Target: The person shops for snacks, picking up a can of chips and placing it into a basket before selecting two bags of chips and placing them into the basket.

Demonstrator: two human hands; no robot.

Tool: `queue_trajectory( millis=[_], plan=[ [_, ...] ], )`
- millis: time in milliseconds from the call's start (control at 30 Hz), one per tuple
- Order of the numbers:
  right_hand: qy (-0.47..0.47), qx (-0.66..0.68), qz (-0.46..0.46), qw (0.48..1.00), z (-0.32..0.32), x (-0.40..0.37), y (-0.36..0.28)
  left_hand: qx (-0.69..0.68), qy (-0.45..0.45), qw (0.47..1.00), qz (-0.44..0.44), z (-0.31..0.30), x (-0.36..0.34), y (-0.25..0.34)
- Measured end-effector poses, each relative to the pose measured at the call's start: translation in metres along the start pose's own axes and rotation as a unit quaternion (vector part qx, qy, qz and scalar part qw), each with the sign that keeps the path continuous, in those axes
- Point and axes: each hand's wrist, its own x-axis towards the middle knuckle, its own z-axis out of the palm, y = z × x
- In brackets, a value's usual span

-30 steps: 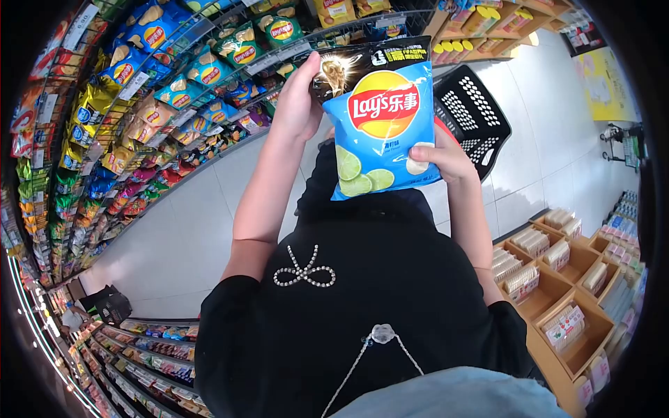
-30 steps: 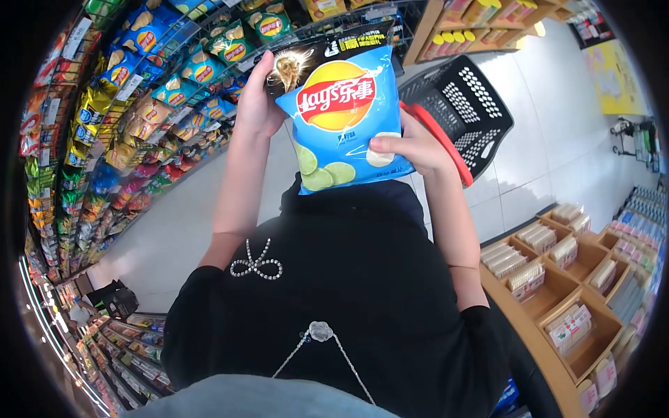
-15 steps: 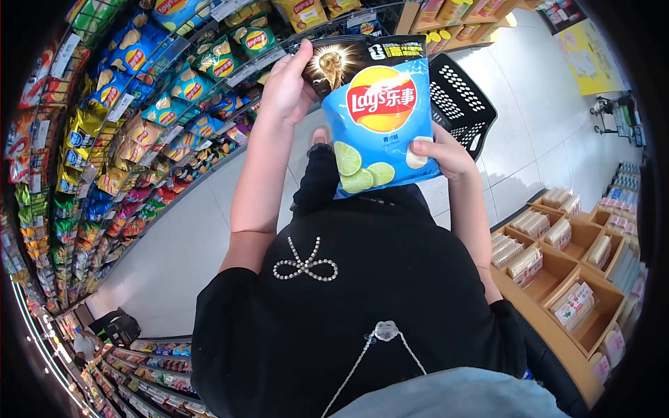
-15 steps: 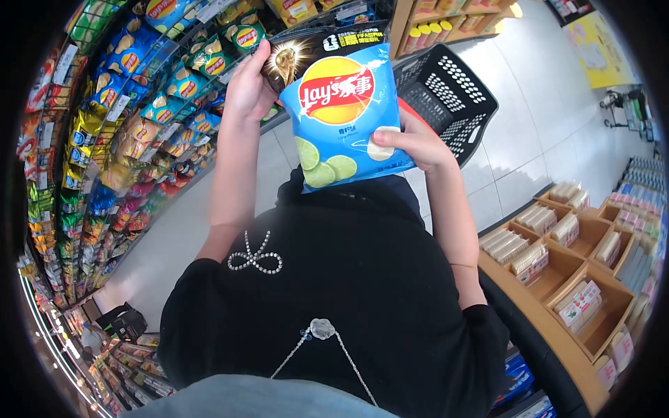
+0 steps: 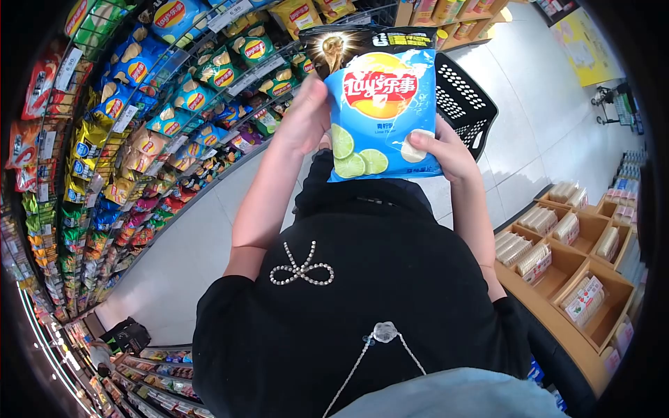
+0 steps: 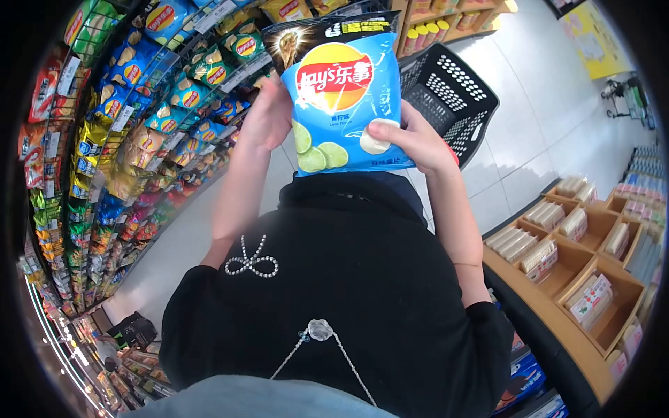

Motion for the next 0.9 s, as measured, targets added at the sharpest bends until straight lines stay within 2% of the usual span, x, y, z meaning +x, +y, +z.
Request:
queue_trajectory(
  millis=[167,233,333,467,567,667,767,833,900],
  plan=[
    [0.003,0.007,-0.02,1.0,0.01,-0.001,-0.004,-0.009,0.04,0.998,-0.038,0.015,-0.007,0.005],
    [0.0,0.008,-0.031,0.999,0.011,0.001,-0.001,-0.02,0.063,0.997,-0.026,0.008,-0.004,0.002],
    [-0.053,0.031,-0.041,0.997,-0.002,0.003,0.01,-0.027,0.093,0.995,-0.018,0.005,-0.003,0.003],
    [-0.081,-0.055,-0.026,0.995,-0.003,0.0,0.008,-0.043,0.113,0.992,-0.022,-0.012,0.002,0.004],
    [-0.026,-0.048,0.034,0.998,0.013,0.001,-0.004,-0.081,0.117,0.99,-0.021,-0.015,0.002,0.005],
    [0.018,-0.019,0.013,1.0,0.007,0.012,0.001,-0.137,0.133,0.981,-0.034,-0.02,0.002,-0.01],
    [0.079,-0.072,0.037,0.994,0.006,0.026,-0.001,-0.189,0.144,0.968,-0.083,-0.023,0.004,-0.029],
    [0.076,-0.081,0.053,0.992,0.006,0.034,-0.002,-0.226,0.147,0.957,-0.112,-0.03,0.007,-0.037],
    [0.059,-0.074,0.041,0.995,0.009,0.034,-0.003,-0.223,0.131,0.962,-0.091,-0.03,0.006,-0.034]
  ],
)
